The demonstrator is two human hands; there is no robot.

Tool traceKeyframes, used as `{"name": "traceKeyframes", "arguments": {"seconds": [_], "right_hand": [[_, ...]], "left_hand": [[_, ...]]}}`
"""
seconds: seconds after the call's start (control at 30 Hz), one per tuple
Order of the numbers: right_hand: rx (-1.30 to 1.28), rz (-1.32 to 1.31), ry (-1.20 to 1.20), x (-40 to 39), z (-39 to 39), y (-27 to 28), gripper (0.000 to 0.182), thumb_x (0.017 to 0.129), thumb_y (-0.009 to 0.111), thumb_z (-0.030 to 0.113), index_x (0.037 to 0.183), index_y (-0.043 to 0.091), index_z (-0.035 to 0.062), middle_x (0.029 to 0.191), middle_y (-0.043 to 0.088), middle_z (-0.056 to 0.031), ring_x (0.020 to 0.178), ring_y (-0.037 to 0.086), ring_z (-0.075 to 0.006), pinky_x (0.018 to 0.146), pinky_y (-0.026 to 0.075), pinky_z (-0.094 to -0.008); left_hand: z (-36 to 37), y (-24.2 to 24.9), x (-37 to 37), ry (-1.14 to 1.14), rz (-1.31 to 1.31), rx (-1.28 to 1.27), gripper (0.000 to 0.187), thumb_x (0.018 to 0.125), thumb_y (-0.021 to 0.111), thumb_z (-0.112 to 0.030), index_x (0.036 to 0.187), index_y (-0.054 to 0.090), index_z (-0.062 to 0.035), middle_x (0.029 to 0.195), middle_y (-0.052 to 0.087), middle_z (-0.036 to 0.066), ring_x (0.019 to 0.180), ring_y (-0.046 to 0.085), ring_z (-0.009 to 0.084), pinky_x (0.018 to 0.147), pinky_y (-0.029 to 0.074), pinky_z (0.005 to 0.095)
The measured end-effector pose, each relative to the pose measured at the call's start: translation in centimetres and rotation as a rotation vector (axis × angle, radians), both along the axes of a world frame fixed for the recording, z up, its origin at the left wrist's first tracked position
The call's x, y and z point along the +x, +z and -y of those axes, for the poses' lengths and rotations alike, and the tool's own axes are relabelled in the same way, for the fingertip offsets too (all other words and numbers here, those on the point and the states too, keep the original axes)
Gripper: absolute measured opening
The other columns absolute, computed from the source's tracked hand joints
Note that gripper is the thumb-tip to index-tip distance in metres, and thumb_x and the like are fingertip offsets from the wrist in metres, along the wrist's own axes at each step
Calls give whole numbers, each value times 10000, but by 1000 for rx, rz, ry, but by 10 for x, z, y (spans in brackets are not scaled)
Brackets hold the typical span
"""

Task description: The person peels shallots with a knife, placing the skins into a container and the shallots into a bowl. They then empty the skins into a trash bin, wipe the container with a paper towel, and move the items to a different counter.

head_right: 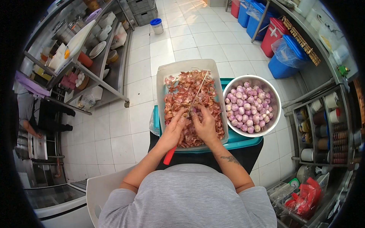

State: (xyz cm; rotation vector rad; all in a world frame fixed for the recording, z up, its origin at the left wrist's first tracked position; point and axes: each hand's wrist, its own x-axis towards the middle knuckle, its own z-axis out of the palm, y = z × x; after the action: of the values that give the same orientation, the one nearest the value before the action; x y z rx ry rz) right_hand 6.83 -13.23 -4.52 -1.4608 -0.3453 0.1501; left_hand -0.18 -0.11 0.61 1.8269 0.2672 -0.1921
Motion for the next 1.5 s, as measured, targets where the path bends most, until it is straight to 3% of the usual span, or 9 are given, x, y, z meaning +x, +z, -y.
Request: {"name": "traceKeyframes", "arguments": {"seconds": [0.27,0.77,0.87,0.93,1.03,1.1,1.17,1.23,1.5], "right_hand": [[120,-281,269,7,15,19,266,963,524,153,1162,549,-22,1033,597,-28,915,552,-80,792,448,-209],[388,-428,309,9,17,18,343,952,509,59,1275,484,-54,1203,568,-109,1059,566,-143,917,471,-272],[361,-404,242,7,13,11,334,935,557,78,1248,514,-30,1108,595,-62,967,573,-110,853,470,-235],[306,-376,226,6,13,13,303,929,564,76,1211,528,-30,1092,598,-61,971,573,-116,855,471,-249],[240,-345,218,6,12,13,280,916,567,58,1184,539,-18,1078,595,-67,974,571,-121,858,465,-251],[202,-319,219,6,13,15,279,912,565,51,1183,539,-13,1080,592,-71,983,568,-124,864,464,-255],[165,-283,221,6,14,21,282,916,561,54,1189,536,-14,1091,589,-71,1002,564,-127,873,467,-267],[295,-371,232,7,15,21,285,923,556,57,1196,532,-17,1089,595,-76,1018,564,-129,873,474,-271],[416,-405,261,10,15,18,281,921,562,49,1191,537,-28,1098,606,-77,1025,576,-133,883,481,-285]], "left_hand": [[-23,24,-3,-7,-182,-627,551,997,350,-453,1416,331,-96,792,545,67,417,416,107,370,344,218],[-25,13,-15,0,-141,-225,534,1004,377,-399,1376,359,-16,778,495,34,468,455,98,427,381,238],[-12,21,-17,19,-1,-40,518,992,432,-352,1385,350,-25,839,559,81,623,543,166,612,473,295],[-9,32,-15,-61,-94,-10,572,989,430,-342,1426,271,-8,1162,548,213,1050,555,300,925,423,346],[-2,24,-12,-103,89,-21,604,988,422,-341,1433,233,22,1432,301,313,1398,204,364,1119,198,376],[-5,-17,-2,-66,541,342,550,997,409,-329,1452,258,-59,1045,443,145,796,394,188,683,343,277],[-6,-20,-2,-45,481,279,524,1003,399,-332,1458,275,-103,861,509,66,490,487,101,459,411,226],[-6,18,-15,-39,-94,-203,516,1004,391,-350,1450,285,-112,878,500,75,479,485,103,447,402,224],[-14,24,-15,13,-61,-148,512,1004,384,-371,1436,288,-114,849,481,63,465,449,87,436,379,215]]}}
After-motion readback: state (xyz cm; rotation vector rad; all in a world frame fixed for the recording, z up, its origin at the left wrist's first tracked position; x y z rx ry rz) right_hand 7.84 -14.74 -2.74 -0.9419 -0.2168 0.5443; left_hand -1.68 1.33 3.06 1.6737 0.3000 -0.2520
